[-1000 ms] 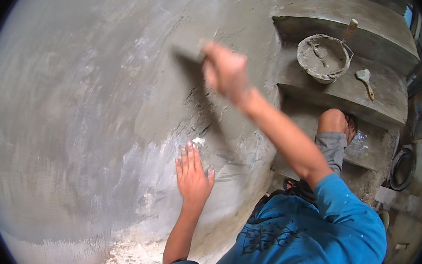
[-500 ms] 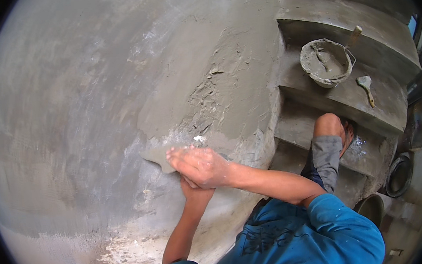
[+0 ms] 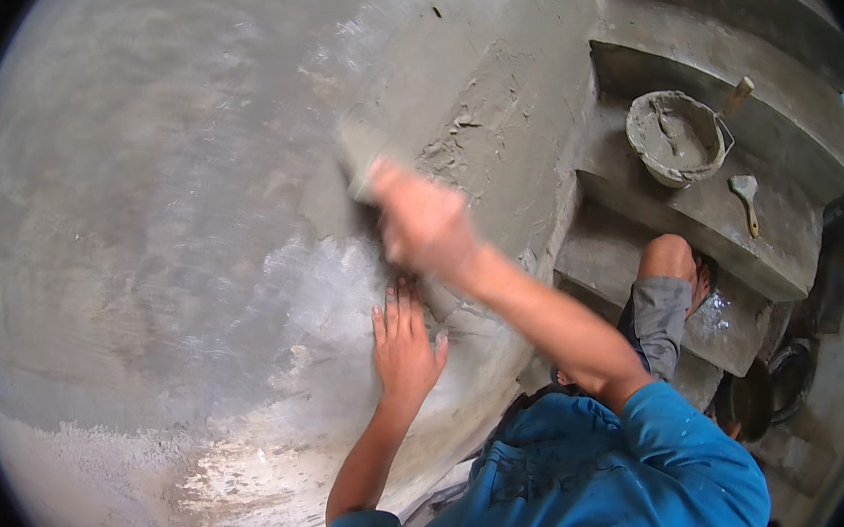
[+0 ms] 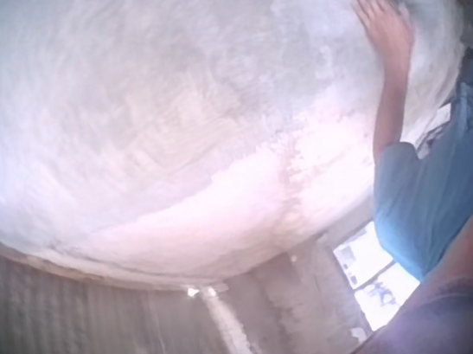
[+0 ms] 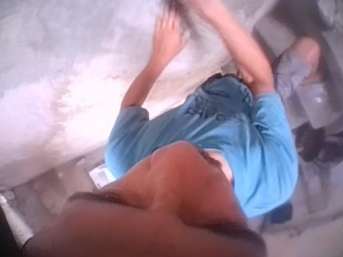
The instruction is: The person applies wet cement to a curved wall using a trowel and a bucket. They repeatedly scoop cement from the bucket and spread it onto the wall surface, smoothing it with the trowel.
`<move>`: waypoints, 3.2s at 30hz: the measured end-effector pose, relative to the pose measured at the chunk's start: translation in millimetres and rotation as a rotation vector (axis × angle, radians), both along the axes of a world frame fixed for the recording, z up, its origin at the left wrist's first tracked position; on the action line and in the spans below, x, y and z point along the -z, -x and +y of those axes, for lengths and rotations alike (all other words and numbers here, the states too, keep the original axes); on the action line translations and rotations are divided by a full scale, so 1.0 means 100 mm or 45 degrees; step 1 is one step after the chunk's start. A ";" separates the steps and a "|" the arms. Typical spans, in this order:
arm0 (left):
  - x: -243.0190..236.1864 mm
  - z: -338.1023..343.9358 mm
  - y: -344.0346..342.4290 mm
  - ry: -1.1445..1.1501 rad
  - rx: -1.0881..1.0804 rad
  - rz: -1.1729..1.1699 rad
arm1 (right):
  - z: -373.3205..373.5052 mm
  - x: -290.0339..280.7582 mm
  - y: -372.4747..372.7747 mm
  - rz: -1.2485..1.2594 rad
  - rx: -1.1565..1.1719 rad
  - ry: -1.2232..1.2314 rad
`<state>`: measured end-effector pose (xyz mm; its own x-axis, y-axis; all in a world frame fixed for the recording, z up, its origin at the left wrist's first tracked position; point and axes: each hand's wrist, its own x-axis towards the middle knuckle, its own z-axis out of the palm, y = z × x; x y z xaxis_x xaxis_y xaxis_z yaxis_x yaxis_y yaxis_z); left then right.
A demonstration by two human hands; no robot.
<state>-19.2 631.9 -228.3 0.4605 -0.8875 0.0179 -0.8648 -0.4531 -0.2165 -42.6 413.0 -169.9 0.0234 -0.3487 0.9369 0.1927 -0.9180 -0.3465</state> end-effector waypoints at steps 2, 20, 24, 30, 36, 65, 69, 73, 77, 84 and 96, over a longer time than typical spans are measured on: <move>0.10 -0.05 -0.06 -0.177 -0.062 0.160 | 0.58 0.14 0.11 0.106 -0.184 0.042; 0.51 0.00 -0.05 0.197 0.218 -0.307 | 1.21 0.72 0.49 0.289 -0.310 -0.217; 0.73 0.16 0.20 0.053 0.000 0.182 | 0.68 1.02 1.13 0.453 -0.325 -0.840; 1.32 0.16 0.52 0.001 -0.022 0.502 | -0.28 1.20 2.17 0.199 0.192 -1.181; 1.75 0.04 0.73 0.147 -0.108 0.770 | -0.59 1.17 2.96 -0.129 0.321 -1.370; 1.12 -1.69 0.52 0.720 -0.680 -0.427 | -6.13 0.29 0.84 -0.035 0.309 -0.539; 0.20 -2.30 0.88 0.582 -0.557 -0.565 | -6.27 0.14 0.70 -0.098 0.171 -0.551; -0.83 -3.59 0.70 0.498 0.053 -0.626 | -6.03 0.11 0.62 -0.132 0.077 -0.555; -1.83 -5.10 0.13 0.254 0.364 -1.011 | -5.89 0.17 0.60 -0.192 0.077 -0.455; -2.61 -5.57 -0.29 0.123 0.219 -1.239 | -6.54 0.10 0.51 -0.213 0.257 -0.475; -2.64 -5.57 -0.26 0.132 0.259 -1.238 | -4.24 0.59 0.42 -0.042 -0.304 0.143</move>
